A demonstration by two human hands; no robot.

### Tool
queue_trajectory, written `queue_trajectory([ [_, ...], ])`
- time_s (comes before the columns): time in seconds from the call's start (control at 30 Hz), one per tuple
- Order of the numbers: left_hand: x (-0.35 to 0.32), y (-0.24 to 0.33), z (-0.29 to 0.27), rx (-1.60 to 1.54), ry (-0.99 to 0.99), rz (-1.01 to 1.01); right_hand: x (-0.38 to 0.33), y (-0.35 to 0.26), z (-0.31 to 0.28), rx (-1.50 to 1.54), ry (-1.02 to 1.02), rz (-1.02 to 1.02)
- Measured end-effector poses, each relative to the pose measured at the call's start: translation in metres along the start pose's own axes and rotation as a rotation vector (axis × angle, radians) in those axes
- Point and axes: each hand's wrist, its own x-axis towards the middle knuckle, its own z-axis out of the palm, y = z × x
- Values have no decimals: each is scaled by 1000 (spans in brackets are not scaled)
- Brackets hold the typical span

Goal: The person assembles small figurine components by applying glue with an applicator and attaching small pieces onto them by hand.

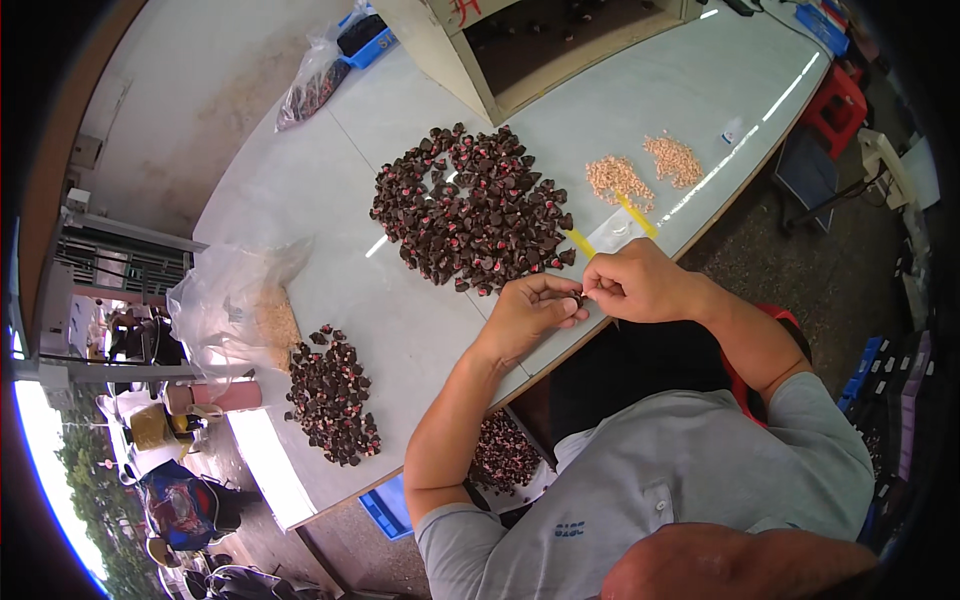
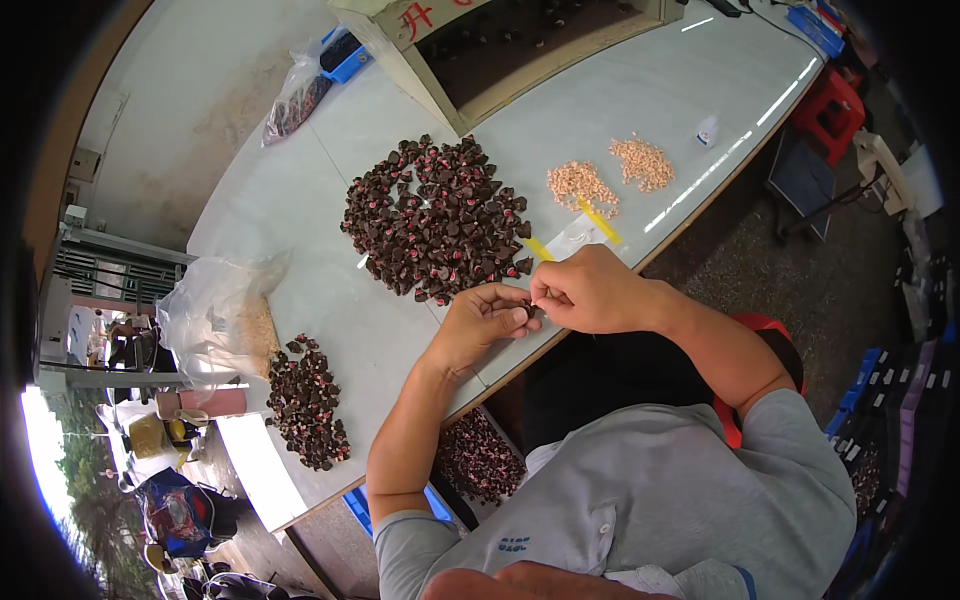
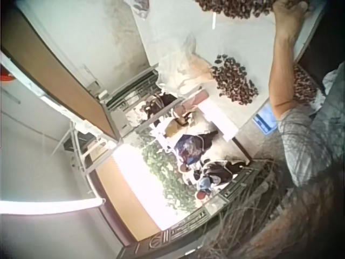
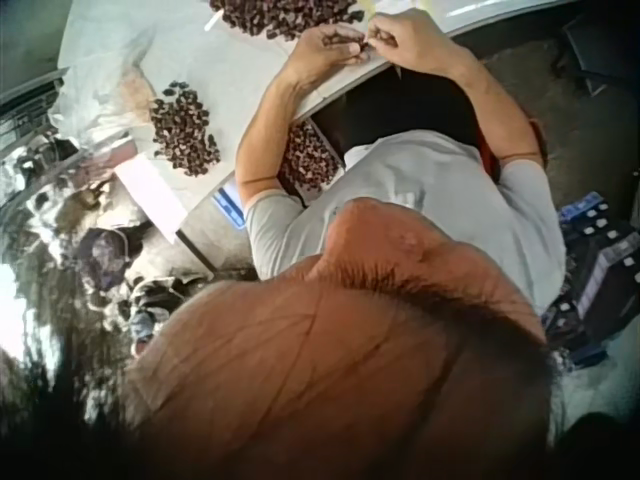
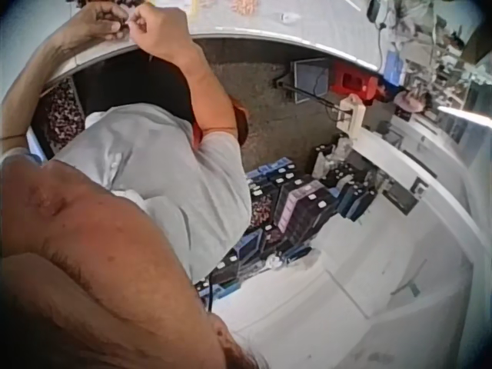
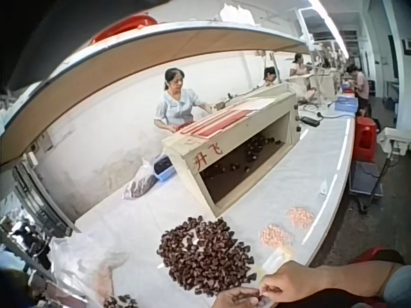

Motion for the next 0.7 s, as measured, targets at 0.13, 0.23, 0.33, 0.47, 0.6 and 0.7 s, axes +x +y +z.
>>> queue_trajectory([
  [0.13,-1,-1,0,-22,13,-3,1,1,2,-47,-14,-13],
  [0.23,-1,0,0,-10,15,-1,1,2,5,-38,-12,-17],
  [0.33,-1,0,0,-12,9,15,1,0,6,-55,5,-40],
  [0.47,1,-2,-1,-15,29,16,-2,5,14,-72,49,-82],
  [0.6,1,-1,0,24,19,15,-6,7,17,-194,102,-194],
  [0.7,1,0,0,24,22,20,-10,8,7,-28,109,-52],
])
